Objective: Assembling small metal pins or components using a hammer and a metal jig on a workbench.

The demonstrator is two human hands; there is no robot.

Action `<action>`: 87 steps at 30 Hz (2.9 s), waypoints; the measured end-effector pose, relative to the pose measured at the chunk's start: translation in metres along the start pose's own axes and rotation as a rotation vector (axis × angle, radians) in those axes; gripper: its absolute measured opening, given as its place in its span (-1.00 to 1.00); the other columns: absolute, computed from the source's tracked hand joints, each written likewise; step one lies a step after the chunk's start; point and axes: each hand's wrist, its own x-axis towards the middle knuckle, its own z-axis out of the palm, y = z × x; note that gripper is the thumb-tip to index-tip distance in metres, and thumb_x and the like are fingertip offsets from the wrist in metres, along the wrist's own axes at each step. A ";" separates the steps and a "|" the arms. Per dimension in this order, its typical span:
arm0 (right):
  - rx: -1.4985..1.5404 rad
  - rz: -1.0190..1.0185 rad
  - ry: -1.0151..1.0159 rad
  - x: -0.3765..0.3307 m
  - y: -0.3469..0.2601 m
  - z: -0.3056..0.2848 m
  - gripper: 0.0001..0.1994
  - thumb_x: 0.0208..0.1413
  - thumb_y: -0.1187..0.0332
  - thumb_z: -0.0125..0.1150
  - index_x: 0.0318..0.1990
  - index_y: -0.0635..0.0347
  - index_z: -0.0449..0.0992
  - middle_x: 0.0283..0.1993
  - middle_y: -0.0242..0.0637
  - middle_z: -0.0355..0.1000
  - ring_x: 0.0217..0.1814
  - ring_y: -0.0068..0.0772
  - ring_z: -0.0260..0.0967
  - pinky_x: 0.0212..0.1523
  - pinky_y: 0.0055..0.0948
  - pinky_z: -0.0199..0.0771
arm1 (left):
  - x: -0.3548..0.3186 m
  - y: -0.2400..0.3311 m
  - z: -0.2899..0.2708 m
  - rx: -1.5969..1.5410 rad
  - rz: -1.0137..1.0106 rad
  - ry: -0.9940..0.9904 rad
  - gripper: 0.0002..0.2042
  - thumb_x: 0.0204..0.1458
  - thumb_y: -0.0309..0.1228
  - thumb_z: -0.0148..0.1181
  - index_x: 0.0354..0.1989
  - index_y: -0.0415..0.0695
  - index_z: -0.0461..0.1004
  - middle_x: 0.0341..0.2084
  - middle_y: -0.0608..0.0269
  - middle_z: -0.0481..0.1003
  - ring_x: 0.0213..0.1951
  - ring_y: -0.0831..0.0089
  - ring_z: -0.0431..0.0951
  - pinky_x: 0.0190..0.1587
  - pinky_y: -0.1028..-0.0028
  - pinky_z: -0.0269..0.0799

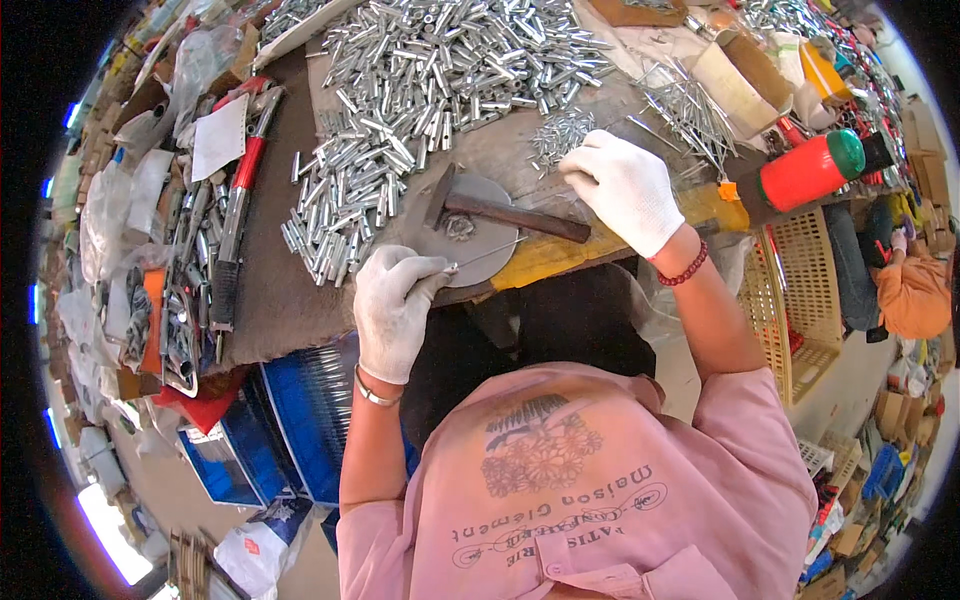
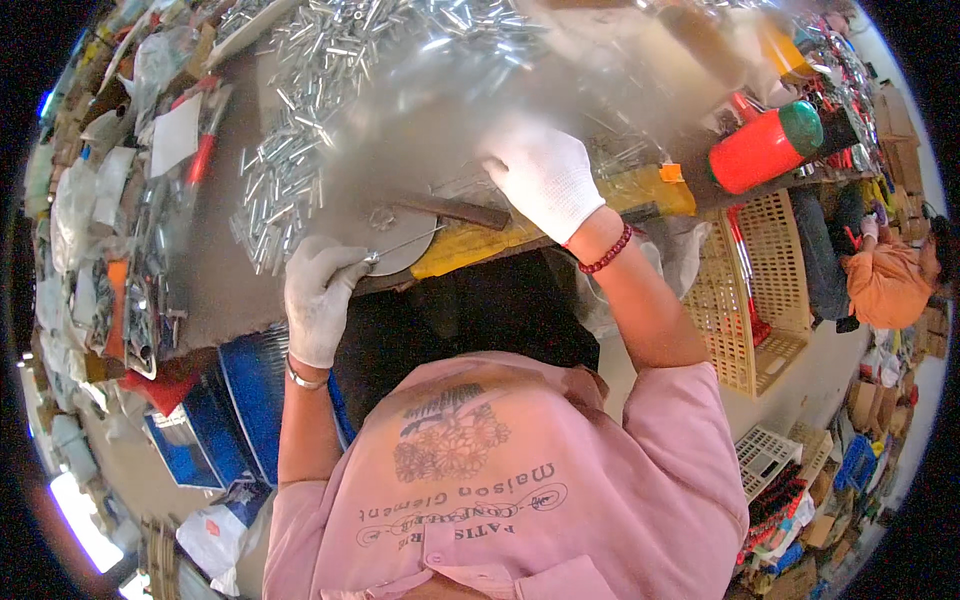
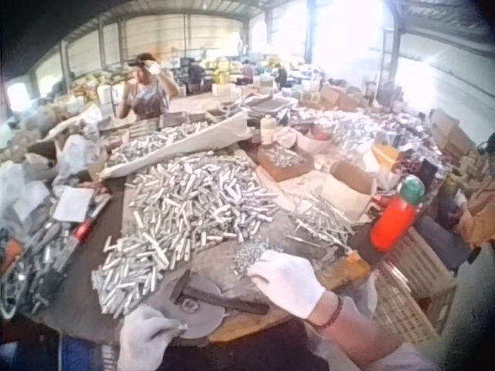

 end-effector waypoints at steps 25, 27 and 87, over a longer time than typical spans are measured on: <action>0.731 -0.040 -0.117 -0.003 -0.106 0.019 -0.93 0.11 0.51 0.36 -0.26 0.16 0.63 -0.20 -0.19 0.57 -0.16 -0.04 0.58 -0.12 -0.20 0.61 | -0.008 -0.008 0.003 0.038 -0.035 -0.020 -0.85 -0.08 -0.49 0.49 -0.32 -0.04 0.67 -0.35 0.21 0.53 -0.20 0.11 0.57 -0.14 0.21 0.49; 0.694 -0.133 -0.040 -0.002 -0.110 0.034 -0.93 0.09 0.51 0.36 -0.28 0.15 0.62 -0.20 -0.21 0.56 -0.13 -0.03 0.56 -0.09 -0.18 0.59 | -0.008 -0.009 0.003 0.038 -0.041 -0.016 -0.84 -0.09 -0.49 0.49 -0.32 -0.04 0.66 -0.36 0.21 0.53 -0.20 0.11 0.57 -0.14 0.21 0.49; 0.866 0.333 -0.683 -0.052 -0.115 0.009 -0.84 0.31 0.43 0.24 -0.03 0.25 0.58 -0.39 -0.38 0.49 -0.37 -0.65 0.47 -0.35 -0.49 0.51 | -0.029 0.012 0.009 -0.061 -0.231 0.152 -0.72 0.03 -0.56 0.45 -0.05 -0.12 0.72 -0.26 0.13 0.64 -0.20 0.14 0.64 -0.13 0.30 0.54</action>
